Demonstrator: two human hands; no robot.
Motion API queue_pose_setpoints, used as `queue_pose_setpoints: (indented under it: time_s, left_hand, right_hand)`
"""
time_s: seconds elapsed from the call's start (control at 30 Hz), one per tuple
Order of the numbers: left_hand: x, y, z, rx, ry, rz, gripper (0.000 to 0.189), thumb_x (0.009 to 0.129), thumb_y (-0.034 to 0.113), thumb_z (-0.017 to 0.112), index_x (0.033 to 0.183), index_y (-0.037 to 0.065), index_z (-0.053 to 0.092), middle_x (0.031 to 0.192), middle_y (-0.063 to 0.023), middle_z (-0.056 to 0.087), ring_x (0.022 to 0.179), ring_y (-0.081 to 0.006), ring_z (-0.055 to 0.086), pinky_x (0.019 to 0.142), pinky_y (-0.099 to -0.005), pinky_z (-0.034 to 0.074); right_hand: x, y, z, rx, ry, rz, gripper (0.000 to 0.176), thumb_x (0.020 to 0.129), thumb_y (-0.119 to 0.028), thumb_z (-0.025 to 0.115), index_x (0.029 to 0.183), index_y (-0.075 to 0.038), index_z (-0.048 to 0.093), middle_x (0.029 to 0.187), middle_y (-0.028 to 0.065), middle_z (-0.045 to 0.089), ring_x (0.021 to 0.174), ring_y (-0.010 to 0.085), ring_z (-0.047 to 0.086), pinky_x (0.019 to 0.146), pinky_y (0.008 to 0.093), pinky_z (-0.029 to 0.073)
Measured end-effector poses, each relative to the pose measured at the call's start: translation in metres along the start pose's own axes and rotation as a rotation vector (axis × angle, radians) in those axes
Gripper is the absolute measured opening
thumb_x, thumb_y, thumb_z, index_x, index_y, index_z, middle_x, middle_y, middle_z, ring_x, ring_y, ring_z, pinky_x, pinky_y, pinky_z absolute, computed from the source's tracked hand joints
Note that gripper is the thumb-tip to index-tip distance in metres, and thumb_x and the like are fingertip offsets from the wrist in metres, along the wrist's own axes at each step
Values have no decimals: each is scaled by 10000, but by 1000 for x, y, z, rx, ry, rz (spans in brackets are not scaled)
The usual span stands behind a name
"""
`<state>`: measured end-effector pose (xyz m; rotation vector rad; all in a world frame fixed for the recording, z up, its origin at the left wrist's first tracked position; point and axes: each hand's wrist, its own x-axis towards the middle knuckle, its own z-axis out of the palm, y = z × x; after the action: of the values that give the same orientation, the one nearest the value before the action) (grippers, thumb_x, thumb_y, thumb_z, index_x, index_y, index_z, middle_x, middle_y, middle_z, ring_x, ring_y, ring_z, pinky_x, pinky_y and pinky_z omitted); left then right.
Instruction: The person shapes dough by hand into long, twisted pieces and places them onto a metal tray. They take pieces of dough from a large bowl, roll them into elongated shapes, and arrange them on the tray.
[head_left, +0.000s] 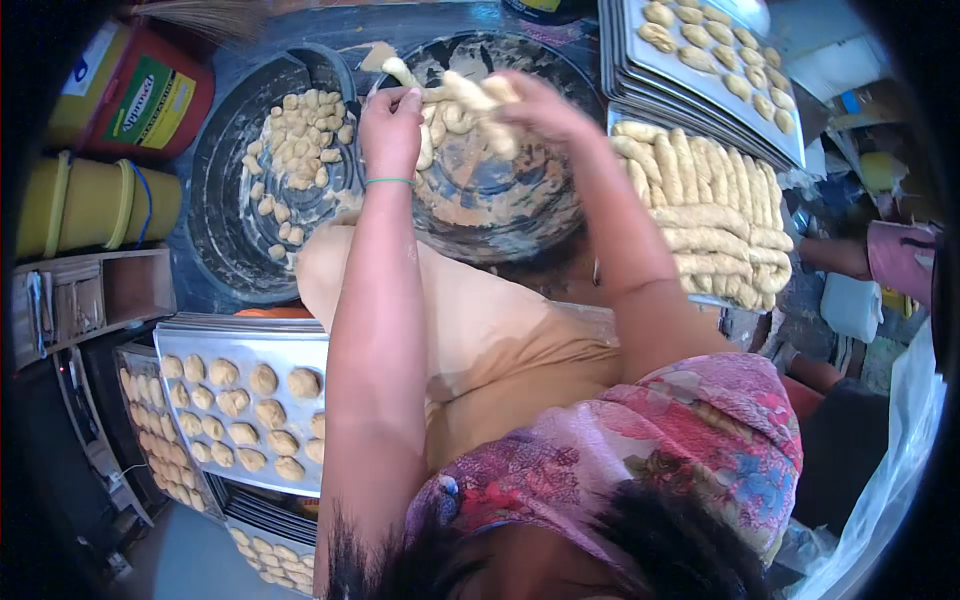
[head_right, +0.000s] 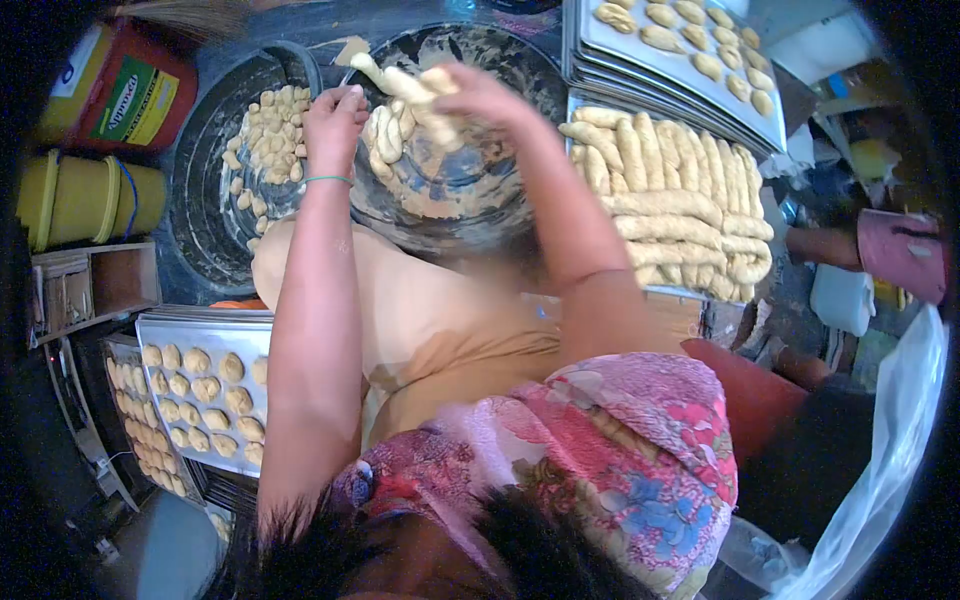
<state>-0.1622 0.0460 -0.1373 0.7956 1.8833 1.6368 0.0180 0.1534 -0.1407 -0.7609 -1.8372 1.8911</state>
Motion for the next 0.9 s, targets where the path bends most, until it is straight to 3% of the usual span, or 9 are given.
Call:
queue_pose_setpoints:
  time_s: [0.17, 0.23, 0.3, 0.4, 0.5, 0.53, 0.63, 0.77, 0.9]
  left_hand:
    - [-24, 4, -7, 17, -10, -4, 250, 812, 189, 632, 915, -39, 631, 759, -94, 639, 626, -132, 595, 599, -267, 472]
    - [-27, -5, -12, -15, 14, -33, 253, 815, 191, 632, 915, -41, 631, 762, -95, 640, 624, -132, 594, 597, -264, 476]
    - [-37, 0, -14, -56, 21, -45, 264, 814, 205, 634, 899, -44, 634, 758, -96, 643, 616, -136, 601, 593, -255, 484]
    - [-49, 3, -23, 24, 24, -50, 288, 799, 240, 645, 885, -35, 642, 754, -104, 650, 610, -148, 611, 610, -268, 490]
    - [-53, -2, -31, 170, -2, 0, 264, 831, 237, 628, 936, -5, 619, 762, -57, 618, 605, -117, 569, 525, -234, 443]
    - [-50, -9, -34, 176, -4, 13, 265, 831, 239, 624, 930, -6, 623, 762, -59, 621, 600, -114, 565, 516, -236, 437]
    - [-42, -21, -43, 200, 17, 70, 265, 834, 237, 617, 936, -7, 624, 755, -53, 616, 597, -112, 562, 512, -234, 433]
    - [-58, -3, -45, 101, 13, -13, 248, 833, 220, 616, 934, -7, 624, 755, -53, 618, 593, -110, 558, 511, -237, 433]
    - [-53, -6, -41, 137, 35, 16, 249, 813, 226, 630, 901, -6, 636, 758, -80, 634, 632, -144, 583, 570, -270, 454]
  right_hand:
    - [-114, -94, -98, -727, -119, 17, 346, 725, -44, 589, 1066, -104, 580, 852, 32, 588, 793, 115, 558, 656, 251, 459]
    - [-143, -71, -130, -1048, -170, 44, 374, 714, -81, 644, 1087, -103, 614, 953, 62, 613, 847, 175, 584, 770, 301, 468]
    - [-170, 1, -178, -1168, -266, 281, 440, 712, -76, 652, 1146, -140, 618, 1004, 81, 629, 847, 212, 601, 772, 323, 462]
    - [-204, -30, -145, -779, -127, 463, 462, 735, -41, 622, 1183, -149, 606, 958, 66, 630, 770, 147, 568, 681, 271, 474]
    - [-212, -21, -145, -1032, -13, 239, 498, 717, 5, 590, 1193, -143, 600, 1008, 74, 601, 751, 142, 554, 659, 266, 468]
    - [-211, -32, -145, -880, -33, 456, 517, 700, 31, 551, 1189, -130, 602, 1069, 92, 582, 739, 138, 543, 647, 272, 464]
    - [-220, -41, -151, -859, 148, 411, 534, 679, 40, 523, 1182, -119, 607, 1034, 99, 602, 751, 133, 555, 650, 282, 466]
    - [-222, -40, -163, -1222, 183, 548, 527, 661, 38, 529, 1150, -131, 629, 984, 145, 618, 819, 209, 599, 695, 305, 480]
    - [-229, -30, -170, -1255, 390, 328, 490, 671, 11, 555, 1142, -123, 574, 1001, 198, 632, 957, 333, 603, 795, 395, 481]
